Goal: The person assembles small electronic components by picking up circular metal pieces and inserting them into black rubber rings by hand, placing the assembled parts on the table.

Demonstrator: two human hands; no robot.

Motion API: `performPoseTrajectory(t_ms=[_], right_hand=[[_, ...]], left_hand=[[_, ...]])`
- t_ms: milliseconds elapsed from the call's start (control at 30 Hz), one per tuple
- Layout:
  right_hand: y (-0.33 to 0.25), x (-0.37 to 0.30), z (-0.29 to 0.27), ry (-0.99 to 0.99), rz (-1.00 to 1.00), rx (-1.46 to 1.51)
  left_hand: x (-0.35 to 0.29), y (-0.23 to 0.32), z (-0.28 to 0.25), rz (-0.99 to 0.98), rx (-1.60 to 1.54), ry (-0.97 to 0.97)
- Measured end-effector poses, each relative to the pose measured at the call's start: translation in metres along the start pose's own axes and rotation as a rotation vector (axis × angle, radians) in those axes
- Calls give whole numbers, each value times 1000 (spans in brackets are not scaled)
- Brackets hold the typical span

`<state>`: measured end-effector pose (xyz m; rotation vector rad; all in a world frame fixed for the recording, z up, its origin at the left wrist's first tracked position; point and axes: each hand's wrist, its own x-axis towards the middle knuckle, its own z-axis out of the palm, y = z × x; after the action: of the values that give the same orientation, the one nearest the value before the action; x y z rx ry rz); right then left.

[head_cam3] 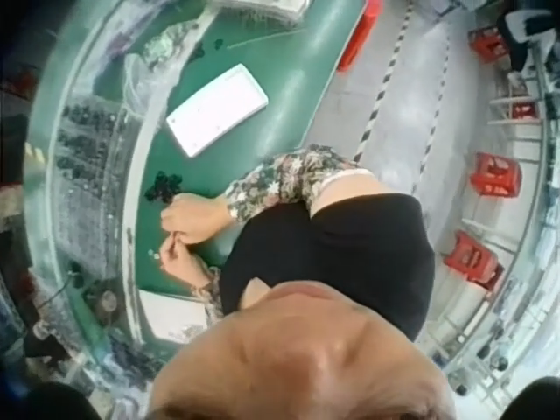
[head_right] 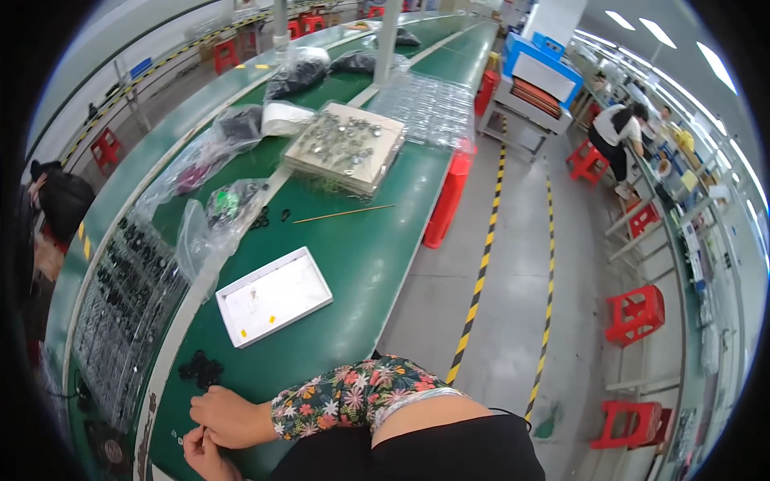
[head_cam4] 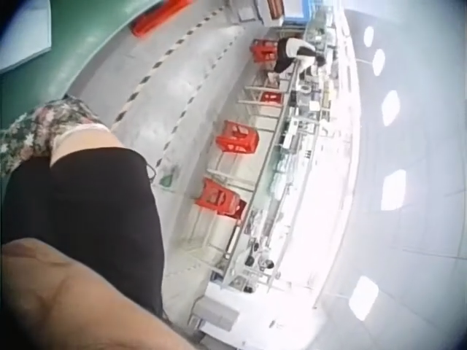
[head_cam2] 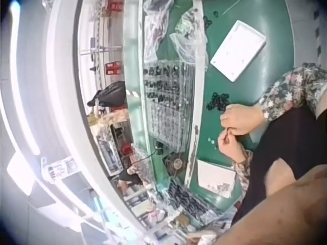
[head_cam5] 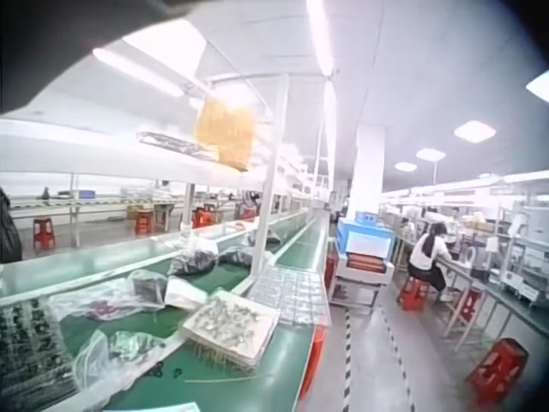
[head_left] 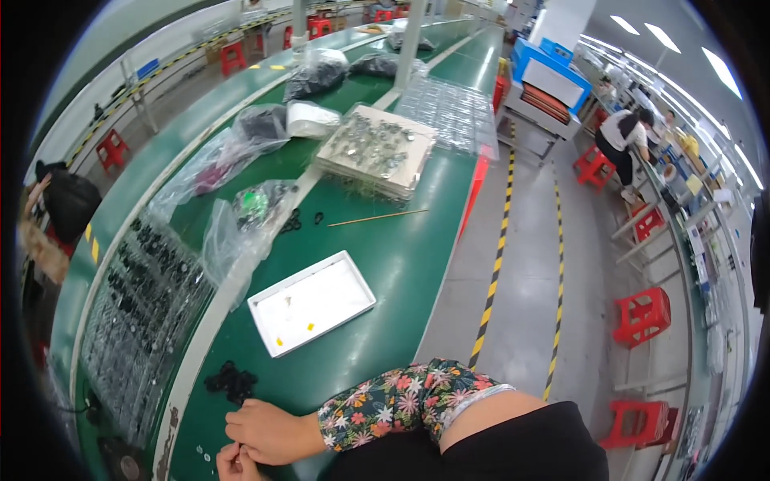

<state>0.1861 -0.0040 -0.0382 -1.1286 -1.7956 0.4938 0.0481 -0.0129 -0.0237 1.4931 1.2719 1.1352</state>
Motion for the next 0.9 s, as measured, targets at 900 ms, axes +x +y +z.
performPoseTrajectory(t_ms=[900], right_hand=[[-7, 12, -28, -134, 251, 326]], left_hand=[[-2, -2, -4, -126, -424, -95]])
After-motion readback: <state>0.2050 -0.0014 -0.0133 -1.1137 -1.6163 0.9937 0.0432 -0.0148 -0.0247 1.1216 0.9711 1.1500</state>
